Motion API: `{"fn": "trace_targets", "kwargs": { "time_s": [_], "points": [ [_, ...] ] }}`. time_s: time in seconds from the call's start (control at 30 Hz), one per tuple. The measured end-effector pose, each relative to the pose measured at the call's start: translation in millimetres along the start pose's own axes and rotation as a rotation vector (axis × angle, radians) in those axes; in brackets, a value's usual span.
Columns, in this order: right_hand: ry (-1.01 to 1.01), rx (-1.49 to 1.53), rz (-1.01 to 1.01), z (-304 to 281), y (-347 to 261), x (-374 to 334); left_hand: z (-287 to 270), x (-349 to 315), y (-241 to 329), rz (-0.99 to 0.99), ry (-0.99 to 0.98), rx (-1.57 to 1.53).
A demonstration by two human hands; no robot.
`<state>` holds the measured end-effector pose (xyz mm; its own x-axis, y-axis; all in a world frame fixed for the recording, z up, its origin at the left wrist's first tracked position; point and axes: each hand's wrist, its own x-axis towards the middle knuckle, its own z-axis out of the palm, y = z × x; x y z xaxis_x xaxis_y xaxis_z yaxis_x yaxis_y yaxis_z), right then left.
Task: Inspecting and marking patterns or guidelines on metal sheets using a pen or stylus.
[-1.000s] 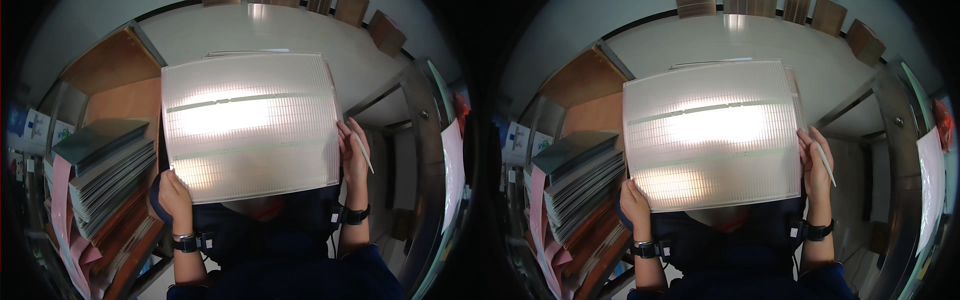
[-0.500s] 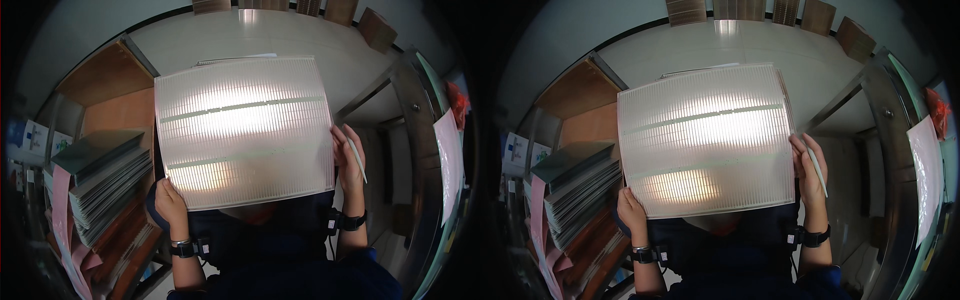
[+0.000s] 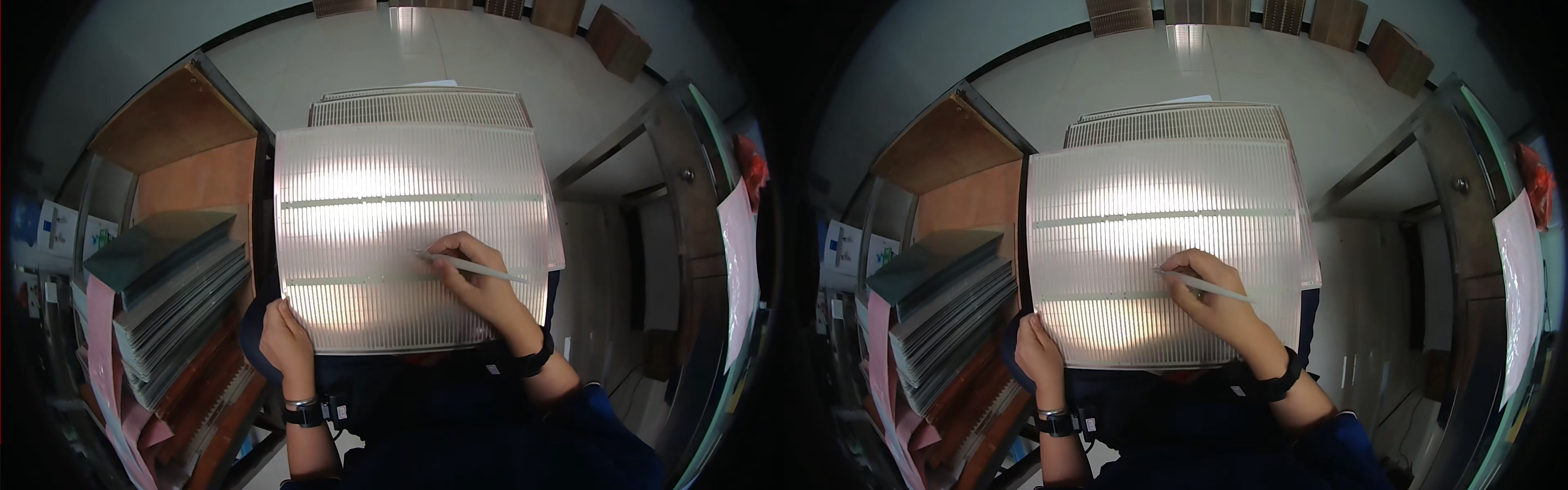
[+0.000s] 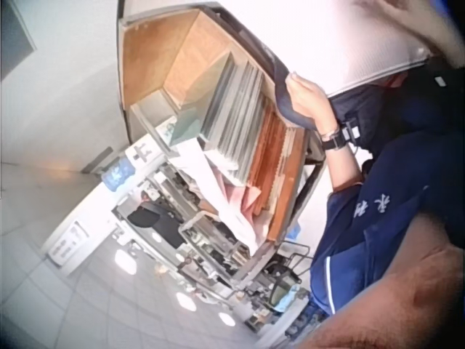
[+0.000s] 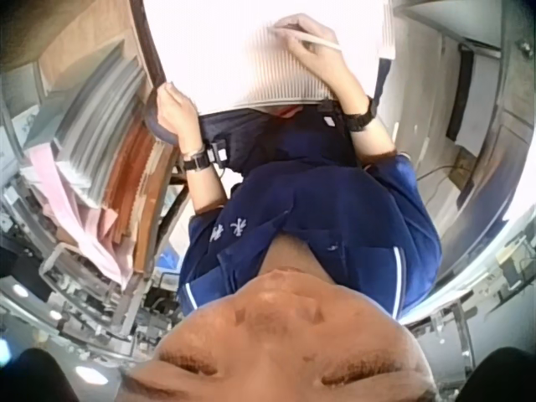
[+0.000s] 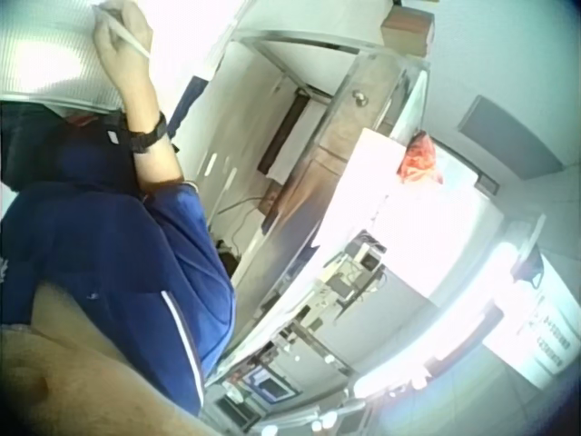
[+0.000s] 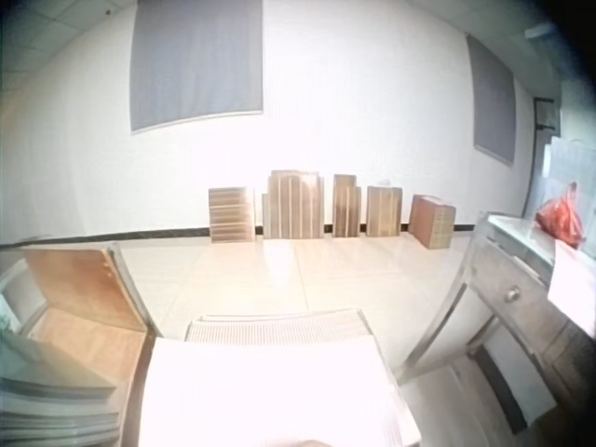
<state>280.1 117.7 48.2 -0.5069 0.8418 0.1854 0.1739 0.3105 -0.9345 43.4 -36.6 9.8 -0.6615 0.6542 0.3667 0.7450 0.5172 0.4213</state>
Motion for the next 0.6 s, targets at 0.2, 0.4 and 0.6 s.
{"fn": "trace_targets", "kwargs": {
  "time_s": [0.2,0.4,0.6],
  "points": [
    [0.019,0.075,0.007,5.8,24.7,2.7,-0.6,-1.2,-4.0,-0.014,-0.101,0.031],
    [-0.039,0.004,-0.062,6.9,29.9,1.7,1.2,-1.6,-7.3,-0.025,-0.115,0.010],
    [-0.013,-0.013,-0.033,8.1,25.9,2.4,1.5,-1.7,-6.8,-0.026,-0.097,-0.004]
  ]
}}
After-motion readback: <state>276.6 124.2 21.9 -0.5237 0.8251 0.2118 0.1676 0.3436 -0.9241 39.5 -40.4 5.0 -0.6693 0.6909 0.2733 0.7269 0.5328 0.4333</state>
